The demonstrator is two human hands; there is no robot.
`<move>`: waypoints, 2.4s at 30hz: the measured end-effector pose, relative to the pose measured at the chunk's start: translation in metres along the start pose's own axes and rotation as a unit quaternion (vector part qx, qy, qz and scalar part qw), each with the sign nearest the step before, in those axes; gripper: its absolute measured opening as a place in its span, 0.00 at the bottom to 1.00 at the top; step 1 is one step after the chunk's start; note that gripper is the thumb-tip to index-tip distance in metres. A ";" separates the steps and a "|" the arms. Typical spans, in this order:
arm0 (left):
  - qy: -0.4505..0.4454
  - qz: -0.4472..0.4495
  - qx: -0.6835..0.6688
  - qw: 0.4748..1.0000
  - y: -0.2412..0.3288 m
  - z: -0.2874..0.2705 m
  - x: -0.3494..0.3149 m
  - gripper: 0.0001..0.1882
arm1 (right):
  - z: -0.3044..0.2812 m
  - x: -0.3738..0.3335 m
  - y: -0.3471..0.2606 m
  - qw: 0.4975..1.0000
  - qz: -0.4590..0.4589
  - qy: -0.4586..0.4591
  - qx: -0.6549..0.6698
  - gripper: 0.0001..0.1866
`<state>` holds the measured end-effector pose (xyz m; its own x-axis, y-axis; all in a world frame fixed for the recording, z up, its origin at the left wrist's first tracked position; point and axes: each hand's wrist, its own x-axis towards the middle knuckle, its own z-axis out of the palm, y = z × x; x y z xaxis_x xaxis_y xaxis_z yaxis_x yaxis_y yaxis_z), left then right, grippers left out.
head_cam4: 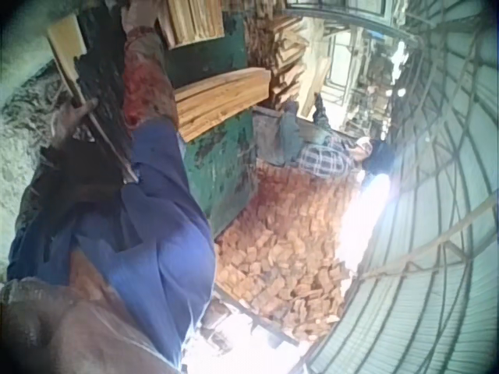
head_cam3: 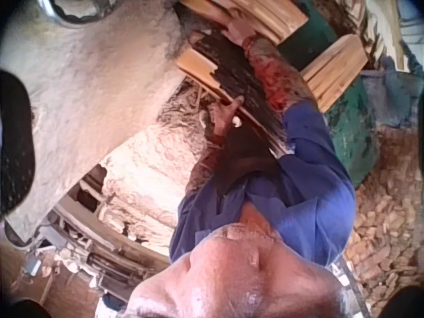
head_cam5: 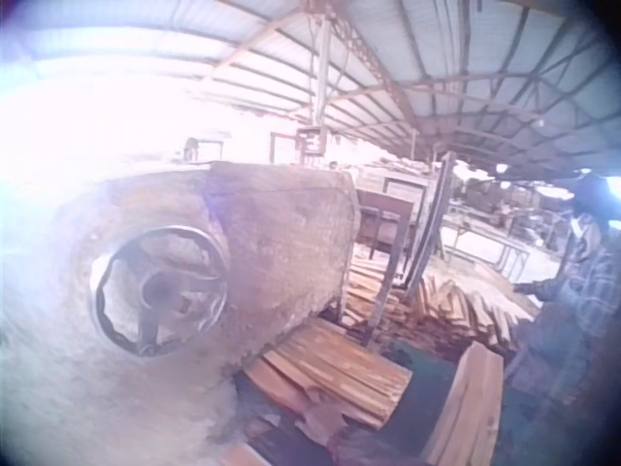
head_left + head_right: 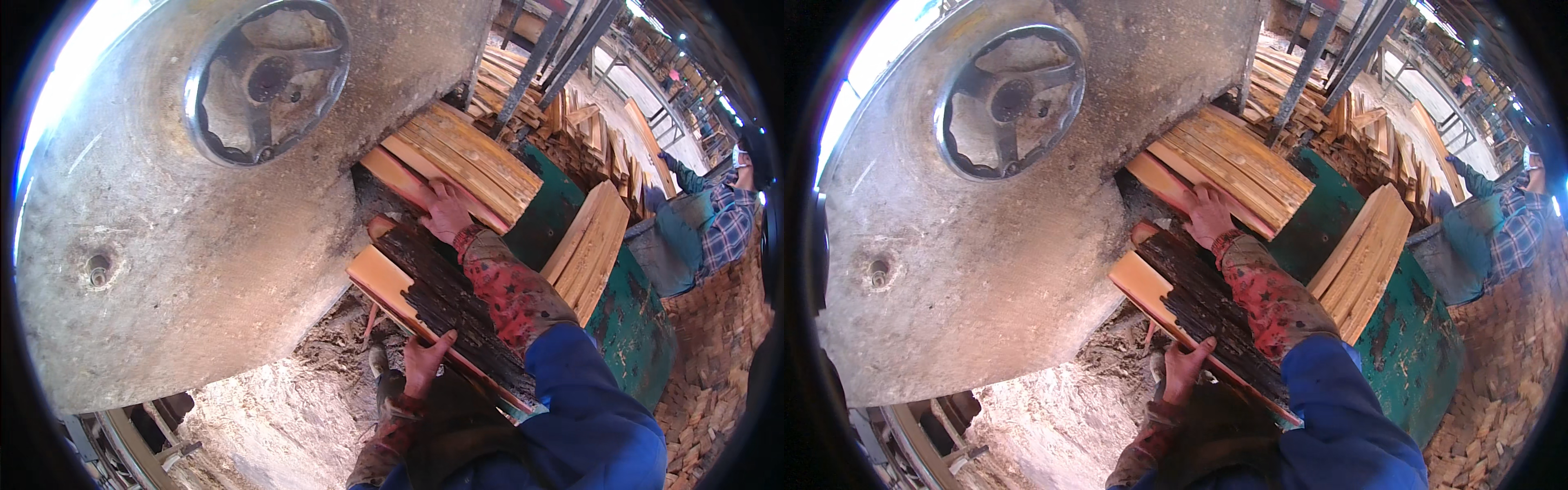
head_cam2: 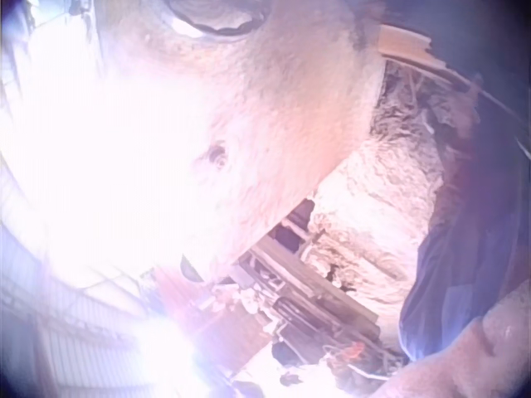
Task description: The person feeds logs into a bandsaw to cut them into planks, then carries the cut wood to a metal rack and stacks it. The person repeats this process, handling both the raw logs and the finished planks.
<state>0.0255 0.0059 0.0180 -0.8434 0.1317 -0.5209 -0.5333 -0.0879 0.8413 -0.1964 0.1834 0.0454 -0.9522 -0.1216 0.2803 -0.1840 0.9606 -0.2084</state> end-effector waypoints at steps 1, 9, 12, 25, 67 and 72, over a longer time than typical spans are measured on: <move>-0.001 0.006 -0.014 1.000 0.003 0.000 -0.001 0.28 | 0.004 0.004 -0.003 1.000 -0.001 0.003 -0.016 0.33; -0.015 -0.026 -0.007 1.000 0.003 -0.002 0.001 0.29 | 0.008 -0.022 0.014 0.999 -0.009 -0.012 -0.049 0.25; -0.012 -0.003 -0.011 1.000 0.006 -0.002 -0.001 0.29 | -0.022 -0.050 0.017 0.998 0.017 -0.055 -0.006 0.23; 0.005 -0.010 0.002 1.000 0.001 -0.003 0.000 0.28 | -0.108 -0.140 0.042 0.943 0.153 0.009 0.294 0.14; 0.014 0.037 0.007 0.999 -0.010 -0.003 0.001 0.27 | -0.135 -0.241 -0.032 0.915 0.167 -0.105 0.351 0.27; 0.020 0.037 0.022 0.999 -0.009 -0.005 0.001 0.30 | -0.133 -0.238 -0.026 0.963 0.074 -0.120 0.228 0.34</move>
<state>0.0294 0.0018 0.0088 -0.8824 0.0875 -0.4623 -0.4675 -0.0519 0.8825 0.0678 0.2209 0.1091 -0.9951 -0.0992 0.0020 -0.0779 0.7688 -0.6347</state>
